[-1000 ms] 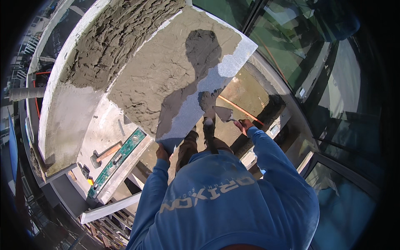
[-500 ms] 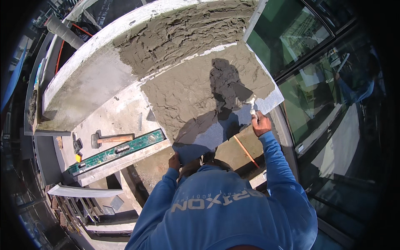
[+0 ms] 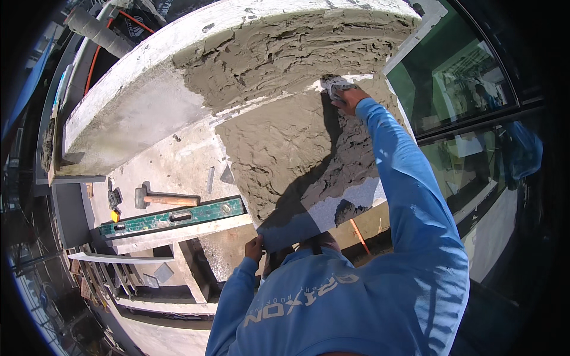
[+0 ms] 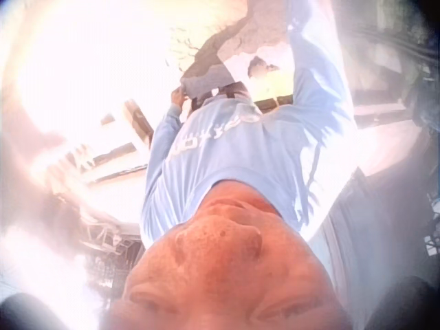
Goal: The person applies mortar to a stone tile using a trowel, places the tile onto a curved surface, and taps it with a hammer to set it. They repeat this process with additional tiles, using a level to check alignment.
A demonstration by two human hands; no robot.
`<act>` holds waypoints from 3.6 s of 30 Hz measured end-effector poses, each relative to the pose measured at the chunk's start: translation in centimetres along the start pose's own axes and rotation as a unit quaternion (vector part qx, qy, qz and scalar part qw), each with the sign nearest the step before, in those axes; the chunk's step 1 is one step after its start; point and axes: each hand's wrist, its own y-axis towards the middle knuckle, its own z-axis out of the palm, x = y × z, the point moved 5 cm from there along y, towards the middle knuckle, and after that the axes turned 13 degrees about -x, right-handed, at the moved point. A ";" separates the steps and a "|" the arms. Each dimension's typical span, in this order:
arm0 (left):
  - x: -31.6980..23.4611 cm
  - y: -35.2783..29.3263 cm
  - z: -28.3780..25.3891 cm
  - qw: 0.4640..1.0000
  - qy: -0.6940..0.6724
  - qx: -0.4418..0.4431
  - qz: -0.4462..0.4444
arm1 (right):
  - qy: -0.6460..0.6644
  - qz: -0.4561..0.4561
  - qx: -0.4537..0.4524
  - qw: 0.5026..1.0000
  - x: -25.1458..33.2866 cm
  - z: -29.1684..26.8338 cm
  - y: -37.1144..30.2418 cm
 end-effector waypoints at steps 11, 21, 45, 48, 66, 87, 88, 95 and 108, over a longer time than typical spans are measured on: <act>1.8 -1.2 0.3 0.992 -0.094 -0.072 -0.037 | -0.005 -0.019 0.084 0.996 3.2 4.8 7.6; 0.3 -1.5 -0.4 0.995 -0.067 -0.060 -0.039 | 0.110 0.003 -0.286 0.952 0.5 2.2 0.9; 3.8 0.6 0.4 0.985 -0.116 -0.128 0.012 | -0.031 -0.032 -0.167 0.985 9.3 -14.3 5.3; 3.9 0.6 0.8 0.980 -0.157 -0.122 0.000 | 0.042 -0.007 -0.065 0.997 11.0 -15.6 6.2; 2.8 0.5 0.8 0.983 -0.039 -0.134 0.121 | -0.186 -0.159 -0.019 0.969 25.4 -26.8 7.4; 2.5 -0.2 1.9 0.960 -0.164 -0.148 0.173 | -0.282 -0.387 -0.060 0.876 37.7 -35.2 14.2; 2.4 -0.2 1.9 0.962 -0.162 -0.141 0.168 | -0.271 -0.373 -0.056 0.885 36.8 -35.7 14.7; 1.8 0.1 1.4 0.959 -0.151 -0.092 0.223 | -0.218 -0.267 -0.140 0.928 32.2 -35.5 15.7; 2.8 2.4 1.4 0.974 -0.056 -0.066 0.207 | -0.102 -0.067 -0.141 0.982 31.7 -20.8 6.9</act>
